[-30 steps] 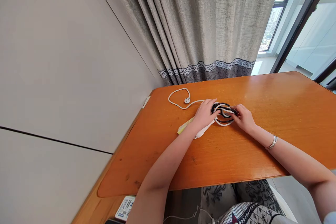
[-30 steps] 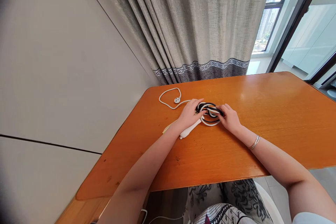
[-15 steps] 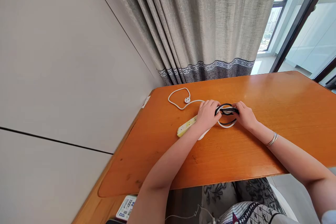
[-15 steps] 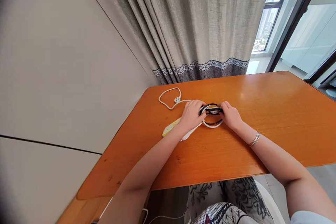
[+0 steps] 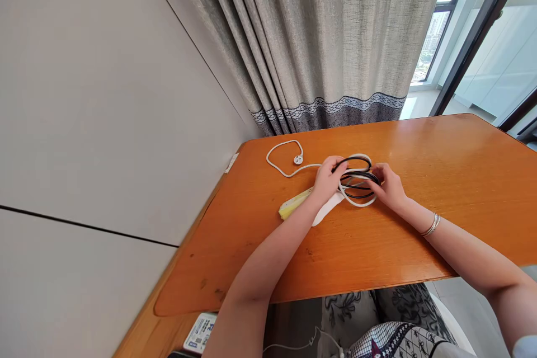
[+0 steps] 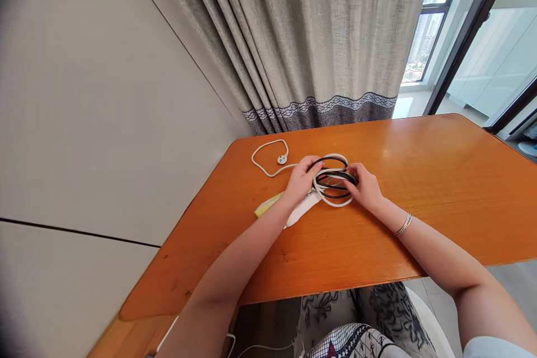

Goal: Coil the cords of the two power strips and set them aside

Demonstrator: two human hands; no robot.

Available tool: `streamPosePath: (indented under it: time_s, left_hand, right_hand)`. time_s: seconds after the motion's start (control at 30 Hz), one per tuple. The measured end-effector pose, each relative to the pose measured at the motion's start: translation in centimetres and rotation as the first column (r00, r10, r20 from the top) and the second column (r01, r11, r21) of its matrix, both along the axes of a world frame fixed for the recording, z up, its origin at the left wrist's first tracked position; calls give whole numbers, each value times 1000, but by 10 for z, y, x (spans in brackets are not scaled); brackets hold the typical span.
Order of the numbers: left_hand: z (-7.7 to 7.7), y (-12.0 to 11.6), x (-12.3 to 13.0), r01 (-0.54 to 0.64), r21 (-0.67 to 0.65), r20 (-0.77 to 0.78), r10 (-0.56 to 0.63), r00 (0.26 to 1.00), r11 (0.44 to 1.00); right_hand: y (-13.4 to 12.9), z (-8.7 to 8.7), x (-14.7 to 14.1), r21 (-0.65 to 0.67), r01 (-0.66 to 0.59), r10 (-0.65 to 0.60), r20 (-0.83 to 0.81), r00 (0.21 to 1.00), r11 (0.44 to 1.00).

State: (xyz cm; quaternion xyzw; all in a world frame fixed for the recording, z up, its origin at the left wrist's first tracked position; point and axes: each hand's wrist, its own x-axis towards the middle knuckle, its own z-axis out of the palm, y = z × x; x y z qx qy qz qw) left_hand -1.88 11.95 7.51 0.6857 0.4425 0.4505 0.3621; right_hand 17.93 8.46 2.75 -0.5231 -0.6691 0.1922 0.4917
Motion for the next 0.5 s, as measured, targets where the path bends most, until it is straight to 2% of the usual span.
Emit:
streamPosePath:
  time_s: [0.07,0.1,0.17,0.23,0.3,0.33,0.37,0.4,0.43,0.47,0.5]
  left_hand:
    - [-1,3,-1,-30,-105,183,49,982,994]
    - [0,2,-1,-17,-130,251,50,967,991]
    - [4,-4,-3,51,-116,325,-10,946,992]
    - [12,-15,-3,173,-62,303,-147,942,983]
    - [22,-28,-4,374,13,188,-370,910,927]
    - [27,-34,-4,507,45,108,-509,854,861]
    - [32,-39,-3,643,52,23,-644,764,764]
    - [37,-43,-3,745,37,-48,-743,667,666]
    - [39,-46,-3,806,10,-101,-801,590,592]
    - [41,-47,-2,826,-19,-137,-820,556,563]
    - [40,-46,-2,807,-31,-161,-800,578,589]
  right_hand:
    - [4,-3,-2,-161,-61,21,-242,970,985]
    - [7,-4,-1,-263,-135,33,-358,933,955]
    - [14,-4,3,-429,-315,19,-568,823,847]
    - [19,-1,10,-472,-460,-31,-723,691,752]
    - [22,4,17,-433,-543,-65,-820,568,719]
    - [23,7,20,-405,-563,-73,-851,520,720]
    - [23,9,23,-379,-567,-76,-871,485,731]
    - [23,11,25,-355,-552,-75,-882,465,755]
    - [23,12,27,-332,-516,-68,-883,464,790]
    - [22,13,29,-309,-467,-52,-873,485,828]
    - [23,14,31,-291,-413,-32,-847,530,863]
